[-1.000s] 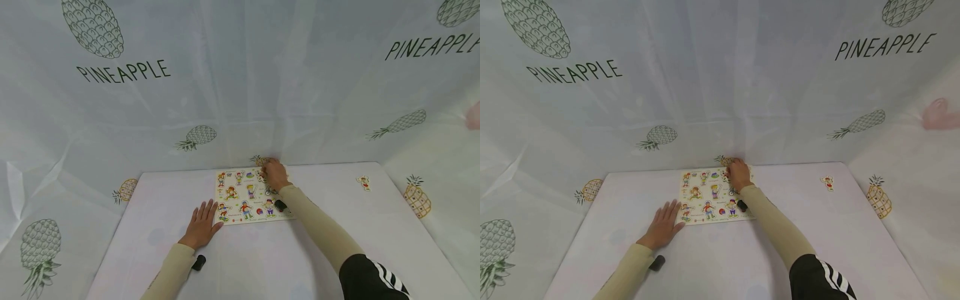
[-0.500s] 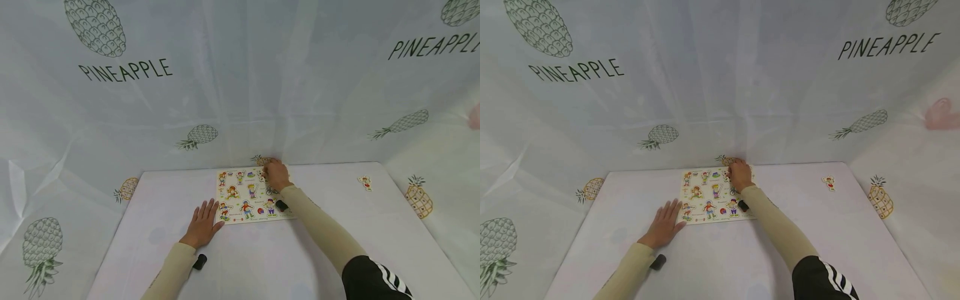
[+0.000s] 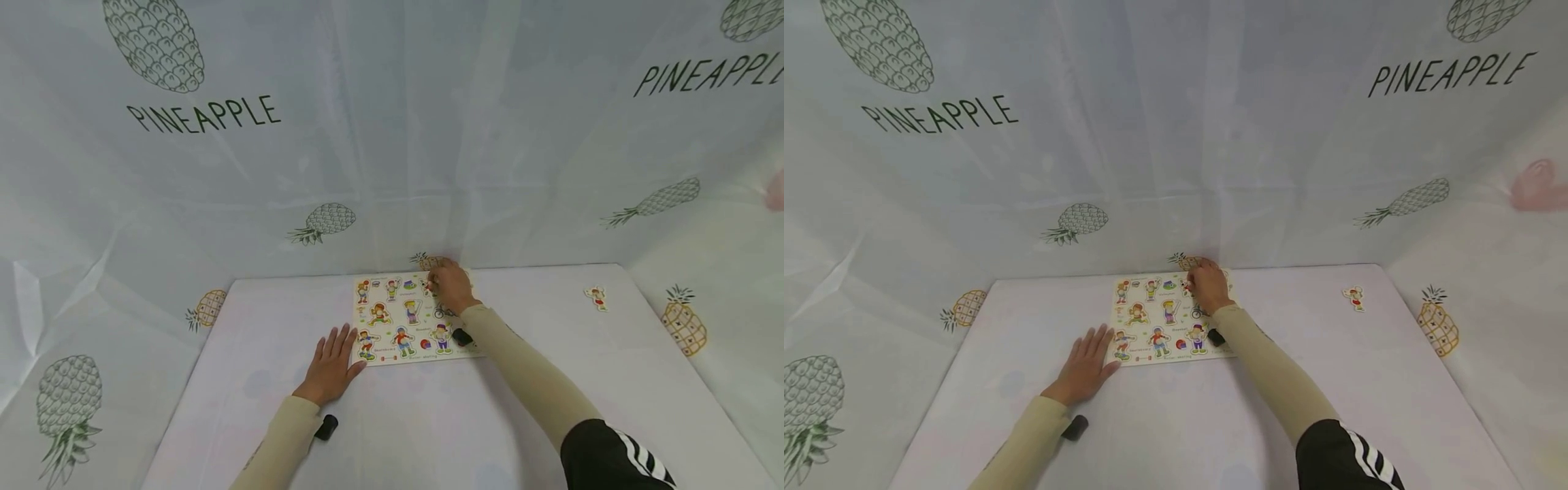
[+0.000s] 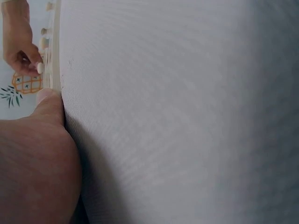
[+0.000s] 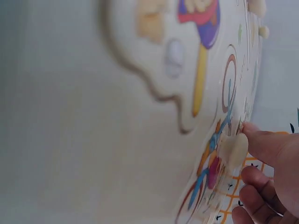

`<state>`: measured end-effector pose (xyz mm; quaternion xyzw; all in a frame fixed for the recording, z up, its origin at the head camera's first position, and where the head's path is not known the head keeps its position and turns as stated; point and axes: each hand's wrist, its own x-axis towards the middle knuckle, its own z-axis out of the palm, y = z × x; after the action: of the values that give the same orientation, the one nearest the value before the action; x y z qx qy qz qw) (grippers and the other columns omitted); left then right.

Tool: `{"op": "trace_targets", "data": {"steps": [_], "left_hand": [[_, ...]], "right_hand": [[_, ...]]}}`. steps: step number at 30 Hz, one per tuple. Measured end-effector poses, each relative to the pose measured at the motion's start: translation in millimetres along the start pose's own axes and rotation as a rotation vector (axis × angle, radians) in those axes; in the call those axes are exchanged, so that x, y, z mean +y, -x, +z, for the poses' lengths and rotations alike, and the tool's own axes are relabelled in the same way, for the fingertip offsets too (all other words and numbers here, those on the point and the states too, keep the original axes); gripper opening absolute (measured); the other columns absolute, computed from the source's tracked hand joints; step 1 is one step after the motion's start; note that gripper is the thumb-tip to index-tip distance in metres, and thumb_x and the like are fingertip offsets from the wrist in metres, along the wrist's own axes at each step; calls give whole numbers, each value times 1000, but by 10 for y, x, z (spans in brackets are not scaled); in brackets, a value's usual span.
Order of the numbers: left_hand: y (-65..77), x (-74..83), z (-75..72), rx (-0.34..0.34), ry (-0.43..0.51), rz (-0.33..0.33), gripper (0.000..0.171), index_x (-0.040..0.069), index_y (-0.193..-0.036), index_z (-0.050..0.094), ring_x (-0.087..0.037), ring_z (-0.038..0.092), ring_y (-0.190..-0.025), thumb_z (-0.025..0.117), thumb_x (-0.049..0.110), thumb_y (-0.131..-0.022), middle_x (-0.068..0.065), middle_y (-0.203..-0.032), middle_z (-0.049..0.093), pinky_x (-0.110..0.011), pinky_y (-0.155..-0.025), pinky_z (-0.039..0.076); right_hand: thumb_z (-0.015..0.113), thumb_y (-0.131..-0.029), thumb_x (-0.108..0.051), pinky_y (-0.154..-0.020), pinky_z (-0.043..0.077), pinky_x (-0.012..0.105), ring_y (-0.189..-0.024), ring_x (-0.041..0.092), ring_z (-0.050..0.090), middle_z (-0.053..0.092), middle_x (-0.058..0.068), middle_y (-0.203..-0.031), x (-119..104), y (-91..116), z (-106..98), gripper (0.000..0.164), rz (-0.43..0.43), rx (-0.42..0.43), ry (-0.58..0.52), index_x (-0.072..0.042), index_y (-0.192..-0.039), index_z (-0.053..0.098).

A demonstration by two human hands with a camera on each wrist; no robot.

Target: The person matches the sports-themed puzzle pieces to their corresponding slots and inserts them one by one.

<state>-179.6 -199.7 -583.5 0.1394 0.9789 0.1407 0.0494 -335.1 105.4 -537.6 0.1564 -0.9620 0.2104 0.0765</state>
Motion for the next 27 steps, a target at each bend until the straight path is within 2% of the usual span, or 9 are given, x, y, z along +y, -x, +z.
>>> {"op": "trace_targets", "data": {"steps": [2,4,8,10,17,22,27], "left_hand": [[1,7,4,-12,-7,1,78,2,-166,27,-46,15,-161,58,43,-108,-21,-175,20,-63,-129,14],[4,20,-7,-20,-6,2,77,1,-166,27,-46,15,-161,58,42,-108,-22,-174,20,-63,-129,14],[15,58,-69,-46,0,-8,77,1,-166,26,-47,13,-161,58,41,-108,-23,-174,18,-63,-129,12],[23,83,-113,-56,12,-15,77,0,-166,26,-47,13,-161,58,41,-108,-23,-174,18,-63,-129,11],[63,143,-219,-66,26,-17,73,-2,-164,28,-49,15,-160,57,38,-109,-25,-173,20,-64,-128,12],[64,168,-246,-76,25,-27,74,-2,-164,28,-49,16,-160,58,38,-109,-25,-173,21,-64,-128,13],[65,134,-190,-49,58,2,76,-2,-164,26,-49,14,-160,56,40,-109,-26,-173,20,-65,-128,10]], "right_hand": [[80,-97,-14,-96,57,55,-125,45,61,66,24,-132,36,47,-33,15,10,4,-8,-4,-107,78],[81,-96,-15,-93,57,54,-121,44,62,66,24,-133,97,111,-76,20,12,20,-4,-3,-112,77],[82,-94,-14,-83,57,50,-99,39,64,68,21,-114,264,257,-197,24,19,84,5,-1,-114,77],[82,-94,-12,-81,55,50,-95,38,63,68,20,-109,361,334,-274,23,37,113,10,0,-113,77],[80,-94,-5,-88,52,56,-103,44,62,68,25,-114,791,625,-541,21,117,187,25,4,-112,76],[81,-91,0,-83,53,60,-98,49,62,67,29,-108,1187,857,-701,20,114,258,69,6,-109,76],[80,-90,2,-76,52,65,-95,54,60,65,34,-106,1540,1078,-902,19,148,299,107,9,-107,74]]}}
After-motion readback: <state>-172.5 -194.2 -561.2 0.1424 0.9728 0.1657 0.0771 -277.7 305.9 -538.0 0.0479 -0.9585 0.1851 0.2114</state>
